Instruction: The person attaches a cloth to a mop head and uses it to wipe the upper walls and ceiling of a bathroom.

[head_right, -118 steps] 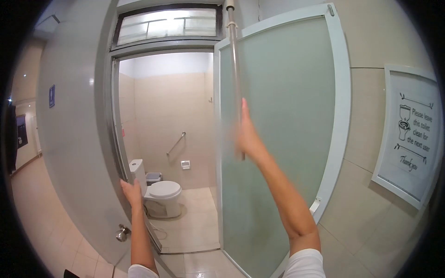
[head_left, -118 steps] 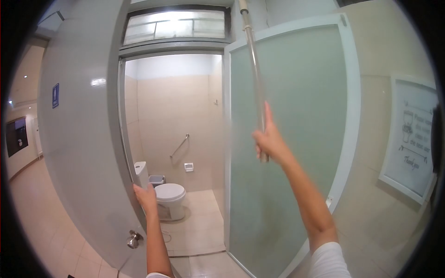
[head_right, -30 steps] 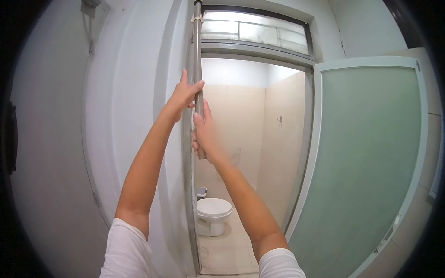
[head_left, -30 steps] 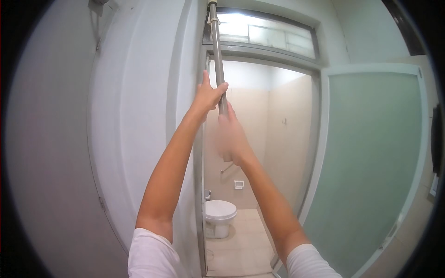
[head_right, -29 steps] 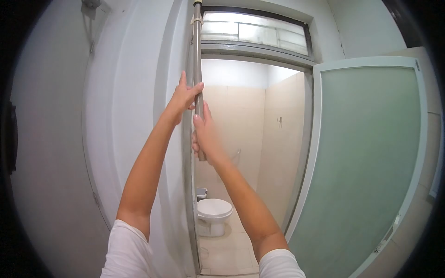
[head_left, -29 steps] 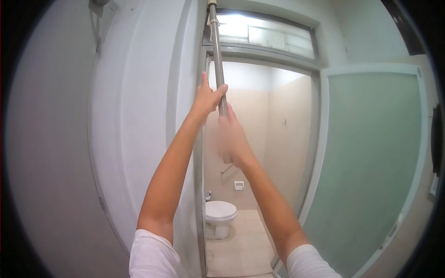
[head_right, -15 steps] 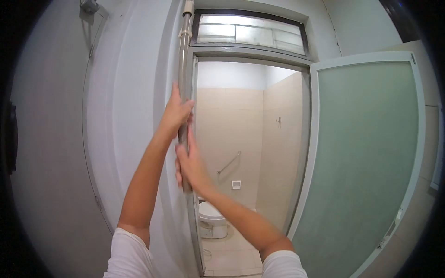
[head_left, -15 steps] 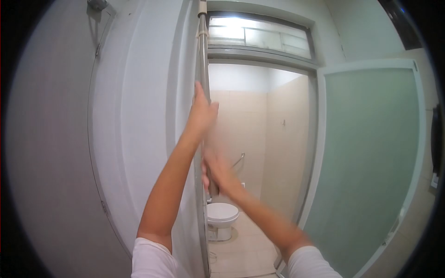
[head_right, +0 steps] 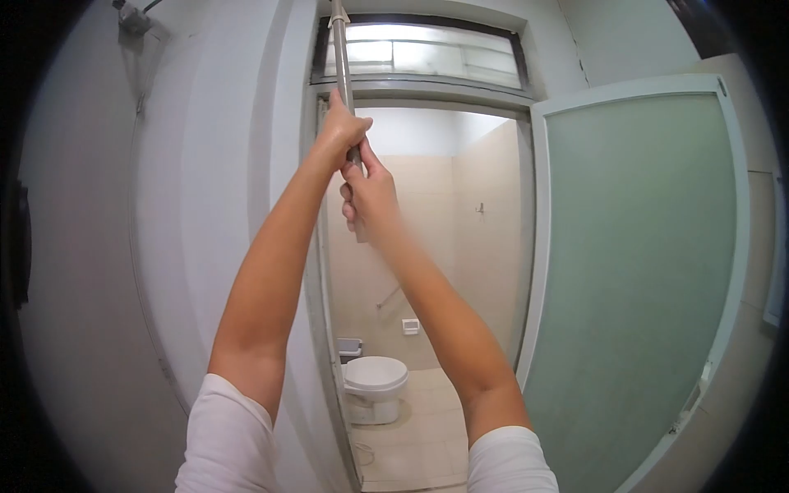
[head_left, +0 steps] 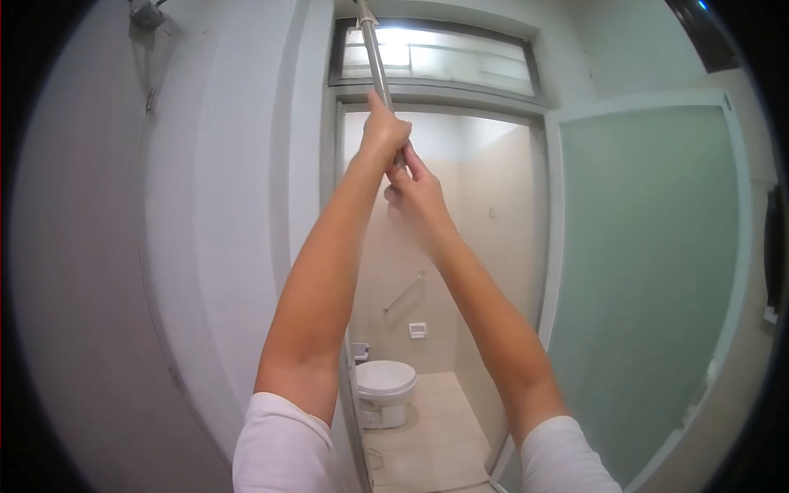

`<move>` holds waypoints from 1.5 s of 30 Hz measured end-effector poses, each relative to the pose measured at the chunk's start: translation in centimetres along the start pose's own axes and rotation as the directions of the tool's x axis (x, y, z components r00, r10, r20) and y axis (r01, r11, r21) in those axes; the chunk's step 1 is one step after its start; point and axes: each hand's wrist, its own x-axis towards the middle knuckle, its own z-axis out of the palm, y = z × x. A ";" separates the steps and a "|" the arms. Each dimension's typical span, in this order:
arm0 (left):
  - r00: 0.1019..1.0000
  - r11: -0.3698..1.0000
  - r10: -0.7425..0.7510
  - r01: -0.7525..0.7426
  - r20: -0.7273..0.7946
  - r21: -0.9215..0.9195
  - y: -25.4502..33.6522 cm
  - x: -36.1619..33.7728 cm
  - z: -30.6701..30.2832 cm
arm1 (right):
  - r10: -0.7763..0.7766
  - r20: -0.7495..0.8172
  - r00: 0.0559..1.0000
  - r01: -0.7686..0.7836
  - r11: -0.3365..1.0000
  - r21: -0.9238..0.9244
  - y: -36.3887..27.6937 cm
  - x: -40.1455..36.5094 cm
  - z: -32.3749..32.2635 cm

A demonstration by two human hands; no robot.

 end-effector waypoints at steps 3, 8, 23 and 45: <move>0.998 0.999 -0.040 0.042 0.049 -0.029 1.4 -2.0 4.0 | -0.032 -0.079 0.996 0.031 0.999 -0.013 -0.8 -2.0 -3.8; 0.988 0.999 -0.006 0.012 0.151 -0.040 4.4 -4.6 11.6 | -0.112 -0.168 0.979 0.090 0.987 -0.132 -3.8 -6.2 -10.0; 0.684 0.325 -0.275 0.727 0.675 -0.604 8.2 -11.6 27.3 | 0.051 -0.372 0.927 -0.124 0.977 -0.174 -6.7 -15.3 -21.7; 0.896 0.884 -0.436 0.407 -0.087 -0.232 -6.9 -22.4 9.0 | 0.326 -0.050 0.944 -0.306 0.921 0.241 12.0 -21.1 -8.1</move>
